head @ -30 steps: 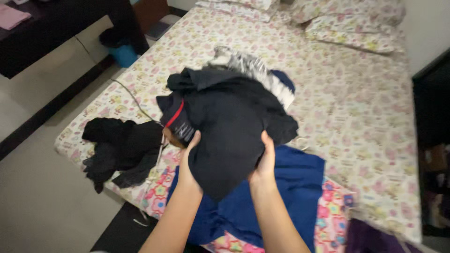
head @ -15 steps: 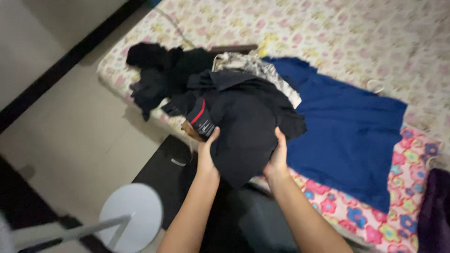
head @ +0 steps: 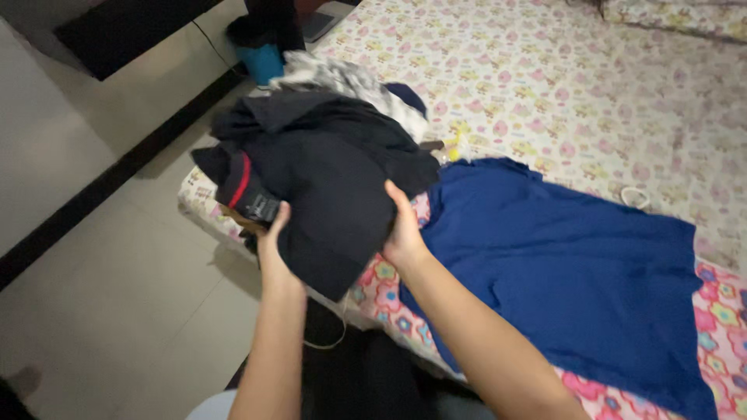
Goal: The person transfers laundry from a basket to a bed and folds a blue shirt and a black garment by hand.
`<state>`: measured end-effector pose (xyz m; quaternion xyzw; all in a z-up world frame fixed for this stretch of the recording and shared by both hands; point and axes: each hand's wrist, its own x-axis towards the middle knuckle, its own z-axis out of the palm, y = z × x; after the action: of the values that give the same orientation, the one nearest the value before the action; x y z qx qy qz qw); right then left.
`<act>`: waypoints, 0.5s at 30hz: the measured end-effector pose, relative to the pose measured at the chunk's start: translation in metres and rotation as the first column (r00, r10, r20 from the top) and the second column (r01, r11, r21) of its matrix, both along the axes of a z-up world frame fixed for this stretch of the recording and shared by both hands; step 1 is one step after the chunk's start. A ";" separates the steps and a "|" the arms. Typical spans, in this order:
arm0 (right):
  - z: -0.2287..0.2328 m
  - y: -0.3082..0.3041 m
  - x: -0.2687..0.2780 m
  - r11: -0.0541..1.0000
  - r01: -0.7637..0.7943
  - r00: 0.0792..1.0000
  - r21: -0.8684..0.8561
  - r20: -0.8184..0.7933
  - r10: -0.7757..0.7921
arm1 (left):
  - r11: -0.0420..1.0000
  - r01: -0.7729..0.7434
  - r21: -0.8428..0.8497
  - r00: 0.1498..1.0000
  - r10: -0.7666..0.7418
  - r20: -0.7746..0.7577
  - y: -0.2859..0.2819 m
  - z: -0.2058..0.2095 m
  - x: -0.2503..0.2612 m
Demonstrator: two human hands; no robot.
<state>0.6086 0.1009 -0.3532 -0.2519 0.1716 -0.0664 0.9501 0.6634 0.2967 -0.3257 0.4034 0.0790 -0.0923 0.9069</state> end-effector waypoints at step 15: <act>-0.217 -0.062 0.125 0.637 -0.167 0.880 -0.752 -0.405 -0.248 | 0.871 -0.062 0.487 0.891 0.268 -0.366 -0.056 -0.229 0.159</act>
<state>0.7331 0.0391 -0.5704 -0.6356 0.3589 -0.0916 0.6774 0.8228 0.2404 -0.5544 0.5697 0.3281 -0.0763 0.7497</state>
